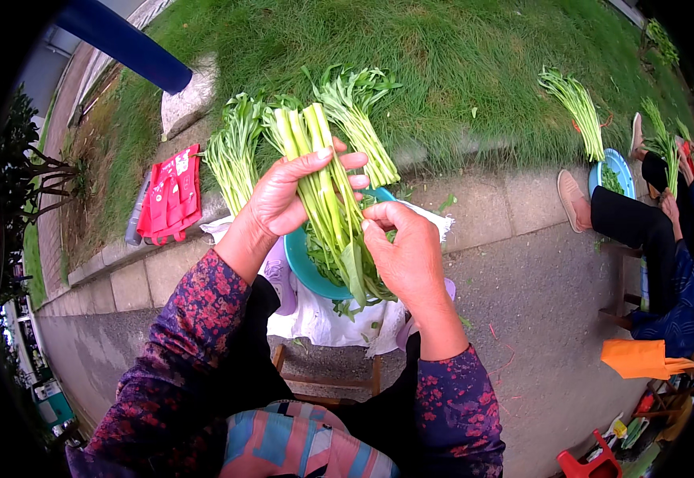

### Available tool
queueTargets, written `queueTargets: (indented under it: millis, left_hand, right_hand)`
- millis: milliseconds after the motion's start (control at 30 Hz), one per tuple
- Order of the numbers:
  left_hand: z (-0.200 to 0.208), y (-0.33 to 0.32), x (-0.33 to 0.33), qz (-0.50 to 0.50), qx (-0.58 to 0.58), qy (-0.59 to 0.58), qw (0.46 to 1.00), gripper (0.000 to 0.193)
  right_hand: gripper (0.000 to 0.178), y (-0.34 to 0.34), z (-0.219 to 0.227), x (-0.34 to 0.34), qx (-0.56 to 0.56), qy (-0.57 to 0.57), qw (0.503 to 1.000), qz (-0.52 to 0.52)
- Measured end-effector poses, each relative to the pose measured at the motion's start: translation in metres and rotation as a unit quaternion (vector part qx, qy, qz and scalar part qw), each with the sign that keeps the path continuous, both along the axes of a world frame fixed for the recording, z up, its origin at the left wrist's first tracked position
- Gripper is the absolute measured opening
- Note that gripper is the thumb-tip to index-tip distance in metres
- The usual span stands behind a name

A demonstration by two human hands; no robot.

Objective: The person plucks leaves and stems from bunches of green vegetables by hand and places them into a blue bowl.

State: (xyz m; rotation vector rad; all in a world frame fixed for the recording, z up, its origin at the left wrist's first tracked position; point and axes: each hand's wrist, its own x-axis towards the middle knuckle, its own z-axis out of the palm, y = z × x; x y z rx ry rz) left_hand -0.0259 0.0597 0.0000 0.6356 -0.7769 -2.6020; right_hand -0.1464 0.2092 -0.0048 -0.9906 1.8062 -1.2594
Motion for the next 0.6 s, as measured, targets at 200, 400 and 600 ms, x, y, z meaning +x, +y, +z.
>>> queueTargets:
  millis: [200,400,600]
  left_hand:
    - [0.002,-0.001,0.002,-0.018,-0.039,-0.02,0.999,0.032]
    - [-0.002,-0.001,0.002,0.007,-0.078,-0.07,0.994,0.03]
    - [-0.003,0.001,0.001,0.039,-0.085,-0.06,0.994,0.025]
  right_hand:
    - [0.009,0.003,0.003,-0.012,0.024,-0.063,0.997,-0.022]
    - [0.013,0.007,-0.003,-0.023,0.0,-0.237,0.971,-0.026]
    - [0.017,0.005,0.011,-0.025,0.041,-0.331,0.943,-0.012]
